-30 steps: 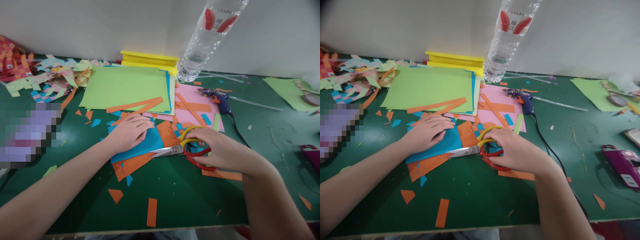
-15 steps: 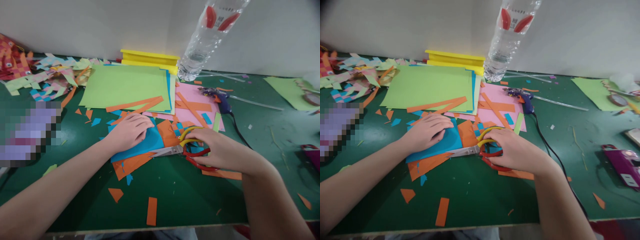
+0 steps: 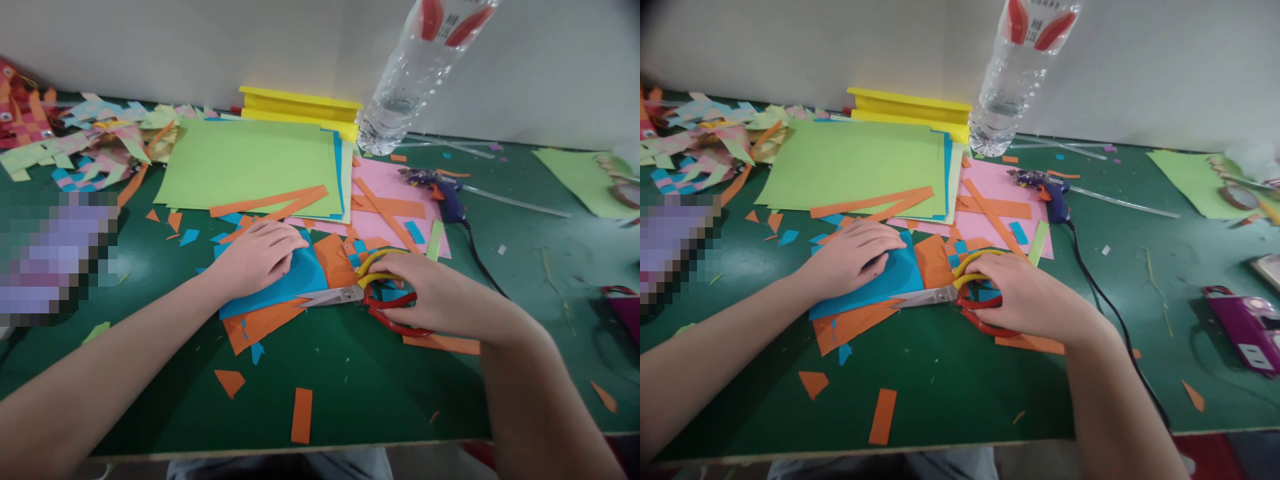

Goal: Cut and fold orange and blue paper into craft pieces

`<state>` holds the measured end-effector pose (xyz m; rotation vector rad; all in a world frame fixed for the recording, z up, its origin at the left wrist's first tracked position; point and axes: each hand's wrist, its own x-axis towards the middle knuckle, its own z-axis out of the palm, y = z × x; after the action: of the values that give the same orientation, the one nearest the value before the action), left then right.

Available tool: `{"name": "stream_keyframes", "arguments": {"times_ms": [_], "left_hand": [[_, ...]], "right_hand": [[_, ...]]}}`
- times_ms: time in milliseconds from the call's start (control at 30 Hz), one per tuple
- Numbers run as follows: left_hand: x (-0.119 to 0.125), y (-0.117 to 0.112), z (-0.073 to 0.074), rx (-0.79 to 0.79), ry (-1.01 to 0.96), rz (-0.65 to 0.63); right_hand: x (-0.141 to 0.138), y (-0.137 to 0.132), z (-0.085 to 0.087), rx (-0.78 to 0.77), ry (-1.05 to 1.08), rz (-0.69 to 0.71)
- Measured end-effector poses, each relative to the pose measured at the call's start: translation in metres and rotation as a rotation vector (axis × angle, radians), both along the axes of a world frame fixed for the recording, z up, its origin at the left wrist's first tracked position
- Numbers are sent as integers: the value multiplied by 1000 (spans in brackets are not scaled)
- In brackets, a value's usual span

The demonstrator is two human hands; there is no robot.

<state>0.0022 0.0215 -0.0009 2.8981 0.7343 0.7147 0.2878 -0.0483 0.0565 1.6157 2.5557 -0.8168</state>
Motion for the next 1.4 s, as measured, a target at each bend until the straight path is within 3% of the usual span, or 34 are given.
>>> {"name": "stream_keyframes", "arguments": {"times_ms": [1400], "left_hand": [[0, 0, 1, -69, 21, 14]], "right_hand": [[-4, 0, 1, 11, 39, -8]]}}
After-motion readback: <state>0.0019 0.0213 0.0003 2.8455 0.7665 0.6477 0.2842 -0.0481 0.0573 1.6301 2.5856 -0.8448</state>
